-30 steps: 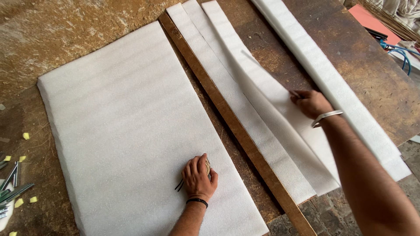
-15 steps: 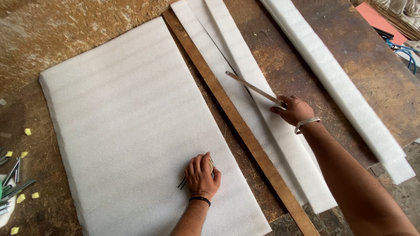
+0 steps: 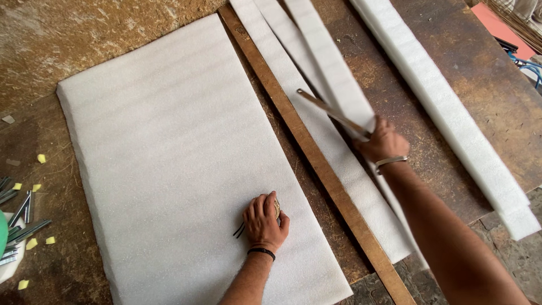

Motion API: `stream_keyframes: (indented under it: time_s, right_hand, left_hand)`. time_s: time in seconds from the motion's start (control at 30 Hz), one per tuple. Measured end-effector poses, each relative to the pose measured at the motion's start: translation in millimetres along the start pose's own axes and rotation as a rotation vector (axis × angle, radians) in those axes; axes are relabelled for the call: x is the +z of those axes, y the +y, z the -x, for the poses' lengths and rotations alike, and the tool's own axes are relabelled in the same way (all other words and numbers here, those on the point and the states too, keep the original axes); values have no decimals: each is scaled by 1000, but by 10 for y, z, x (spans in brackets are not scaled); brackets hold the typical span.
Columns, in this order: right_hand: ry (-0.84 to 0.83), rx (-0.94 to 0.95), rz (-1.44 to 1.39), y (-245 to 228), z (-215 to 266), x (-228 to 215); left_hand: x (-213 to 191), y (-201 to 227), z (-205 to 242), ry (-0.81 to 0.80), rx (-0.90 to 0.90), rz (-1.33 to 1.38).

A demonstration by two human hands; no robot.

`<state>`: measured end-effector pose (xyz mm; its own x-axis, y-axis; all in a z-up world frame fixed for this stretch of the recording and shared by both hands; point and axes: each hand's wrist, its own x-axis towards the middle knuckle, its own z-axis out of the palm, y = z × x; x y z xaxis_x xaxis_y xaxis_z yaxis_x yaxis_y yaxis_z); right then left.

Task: The person measures and cuts a large white foam sheet into strips using a utility knife and a wooden straightedge. They repeatedly align the straightedge, score the foam, and separate the cut strips, stacking them on the workbench.

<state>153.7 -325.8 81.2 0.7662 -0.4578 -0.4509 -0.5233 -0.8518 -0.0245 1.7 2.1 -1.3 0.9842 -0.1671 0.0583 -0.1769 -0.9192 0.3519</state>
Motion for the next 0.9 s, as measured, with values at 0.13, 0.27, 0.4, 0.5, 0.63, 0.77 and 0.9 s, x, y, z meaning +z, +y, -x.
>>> stream_keyframes:
  time_s: [0.13,0.27,0.4,0.5,0.63,0.77,0.9]
  right_hand:
    - [99,25,32,393,-179,-94]
    - [195,39,10,467,-36,-157]
    - [153,-11,-438,228,670,168]
    - [23,-176,-799,-16,1314,681]
    - [-289,-6,-912,-342,2044,1184]
    - [-322,-105,-1031,-416,2275,1240]
    - [-524,52,-1232,-376,2376,1321]
  left_hand:
    - [-2,1,2,-17,-8,7]
    - [8,5,1,1,-2,13]
    - [16,-28,8,-19,-11,19]
    - [9,9,15,-21,-6,53]
    - [-201,-30,7,53,33,209]
    - [-461,-19,-47,-90,-4,685]
    - [-748,-32,170,-357,112,759]
